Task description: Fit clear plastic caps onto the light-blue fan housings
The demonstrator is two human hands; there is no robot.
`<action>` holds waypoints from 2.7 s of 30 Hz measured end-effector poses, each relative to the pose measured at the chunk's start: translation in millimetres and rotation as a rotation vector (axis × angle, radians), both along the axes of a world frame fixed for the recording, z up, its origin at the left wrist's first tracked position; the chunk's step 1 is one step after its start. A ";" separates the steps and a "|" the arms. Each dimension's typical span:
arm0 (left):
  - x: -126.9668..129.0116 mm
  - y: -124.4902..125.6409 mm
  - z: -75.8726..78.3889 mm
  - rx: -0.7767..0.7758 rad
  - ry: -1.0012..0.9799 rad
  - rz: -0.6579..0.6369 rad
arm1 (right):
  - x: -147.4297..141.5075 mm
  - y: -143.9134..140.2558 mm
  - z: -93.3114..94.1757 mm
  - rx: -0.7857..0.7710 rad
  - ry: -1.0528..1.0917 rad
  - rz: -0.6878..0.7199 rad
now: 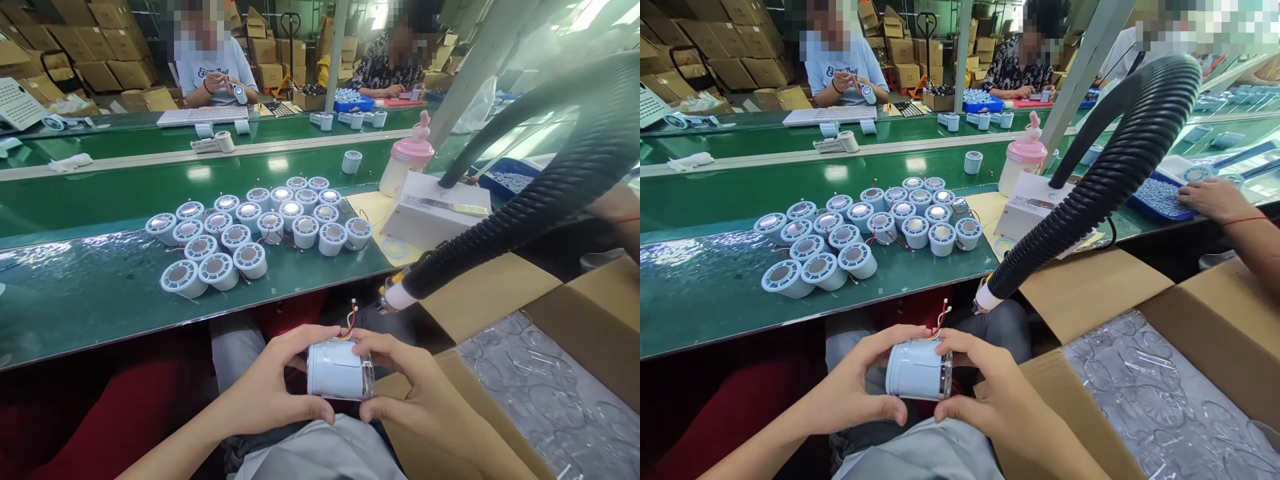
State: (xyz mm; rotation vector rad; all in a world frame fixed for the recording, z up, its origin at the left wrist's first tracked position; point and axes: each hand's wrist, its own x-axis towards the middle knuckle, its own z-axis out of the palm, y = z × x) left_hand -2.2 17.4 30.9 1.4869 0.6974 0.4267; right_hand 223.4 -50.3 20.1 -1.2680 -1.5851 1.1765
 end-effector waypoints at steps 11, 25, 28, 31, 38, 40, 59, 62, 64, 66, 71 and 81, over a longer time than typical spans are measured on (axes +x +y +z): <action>-8.3 -2.5 -2.1 0.198 0.088 -0.050 | -4.6 0.7 12.9 -0.252 0.225 0.010; -11.6 -2.0 -3.2 0.321 0.137 -0.102 | -15.4 7.1 14.7 -0.531 0.528 -0.020; -12.0 -2.2 -3.0 0.326 0.139 -0.109 | -16.6 8.4 14.3 -0.552 0.544 -0.015; -11.1 -2.0 -1.6 0.354 0.127 -0.115 | -16.1 8.4 10.1 -0.575 0.537 -0.011; -6.9 0.9 0.2 0.411 0.040 -0.127 | -19.2 7.6 2.7 -0.697 0.541 -0.006; -7.3 1.2 -0.9 0.408 0.026 -0.132 | -21.6 8.2 3.7 -0.732 0.566 -0.020; -6.4 -10.3 -3.9 0.087 -0.056 -0.013 | -21.1 0.1 -7.7 -0.752 0.581 0.101; -8.8 -13.9 -5.4 -0.094 -0.056 0.045 | -11.9 -7.6 -12.0 -0.123 0.256 -0.017; -9.2 -13.7 -6.1 -0.161 -0.049 0.057 | -5.6 -10.5 -11.6 0.210 0.029 0.017; -8.4 -11.5 -4.9 -0.173 -0.033 0.039 | -1.7 -11.7 -9.7 0.274 -0.038 0.078; -7.0 -4.1 2.5 0.060 0.001 -0.072 | -5.4 -11.8 -6.8 -0.290 0.450 0.027; 2.8 -8.0 -16.3 -0.369 -0.117 -0.089 | -14.3 -7.7 -14.2 -0.468 0.437 -0.067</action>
